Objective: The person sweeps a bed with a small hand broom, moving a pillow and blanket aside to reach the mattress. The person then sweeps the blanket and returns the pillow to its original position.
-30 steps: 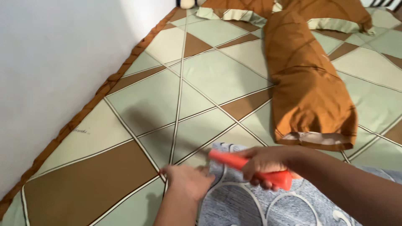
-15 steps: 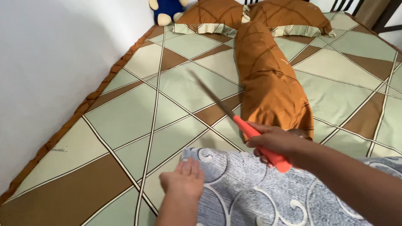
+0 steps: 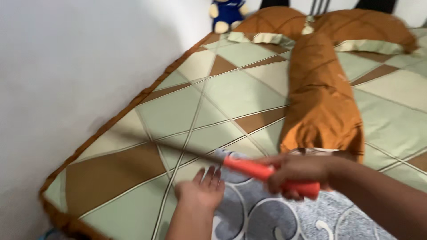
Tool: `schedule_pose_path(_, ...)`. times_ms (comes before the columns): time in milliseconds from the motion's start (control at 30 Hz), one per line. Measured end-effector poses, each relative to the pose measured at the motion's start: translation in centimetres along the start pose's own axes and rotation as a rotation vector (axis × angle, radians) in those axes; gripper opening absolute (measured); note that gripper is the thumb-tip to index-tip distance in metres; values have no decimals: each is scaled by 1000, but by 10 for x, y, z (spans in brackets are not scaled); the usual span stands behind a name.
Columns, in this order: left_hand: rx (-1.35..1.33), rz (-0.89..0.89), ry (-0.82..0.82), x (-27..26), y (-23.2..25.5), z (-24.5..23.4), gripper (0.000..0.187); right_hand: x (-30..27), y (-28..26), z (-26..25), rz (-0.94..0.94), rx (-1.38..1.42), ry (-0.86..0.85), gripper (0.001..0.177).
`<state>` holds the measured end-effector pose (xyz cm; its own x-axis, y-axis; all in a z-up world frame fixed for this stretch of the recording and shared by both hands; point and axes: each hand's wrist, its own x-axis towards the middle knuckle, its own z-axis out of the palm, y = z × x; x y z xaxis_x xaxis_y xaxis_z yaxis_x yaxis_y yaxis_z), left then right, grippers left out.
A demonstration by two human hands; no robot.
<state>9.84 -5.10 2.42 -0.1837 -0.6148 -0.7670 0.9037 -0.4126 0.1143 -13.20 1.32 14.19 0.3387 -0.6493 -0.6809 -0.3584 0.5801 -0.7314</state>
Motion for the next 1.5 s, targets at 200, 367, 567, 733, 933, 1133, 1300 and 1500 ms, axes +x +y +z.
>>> schedule_pose_path(200, 41, 26, -46, -25, 20, 17, 69, 42, -29, 3, -124, 428, 318, 70)
schedule_pose_path(367, 101, 5, -78, -9, 55, 44, 66, 70, -60, 8, -61, 448, 417, 62)
schedule_pose_path(567, 145, -7, -83, 25, 98, 92, 67, 115, -91, 8, -86, 510, 543, 64)
schedule_pose_path(733, 201, -60, -66, 50, 120, 102, 65, 157, -83, -26, -90, 626, 778, 64)
schedule_pose_path(933, 264, -109, -34, 73, 145, 104, 67, 201, -80, -59, 33, 879, 750, 48)
schedule_pose_path(1133, 96, -56, 212, 105, 182, 87, 81, 224, -135, 17, 255, 221, 234, 55)
schedule_pose_path(1300, 5, 23, 387, 112, 196, 97, 83, 200, -151, -5, 153, 63, -292, 85)
schedule_pose_path(1500, -54, -9, 342, 98, 181, 120, 87, 150, -118, -63, 40, 277, 26, 79)
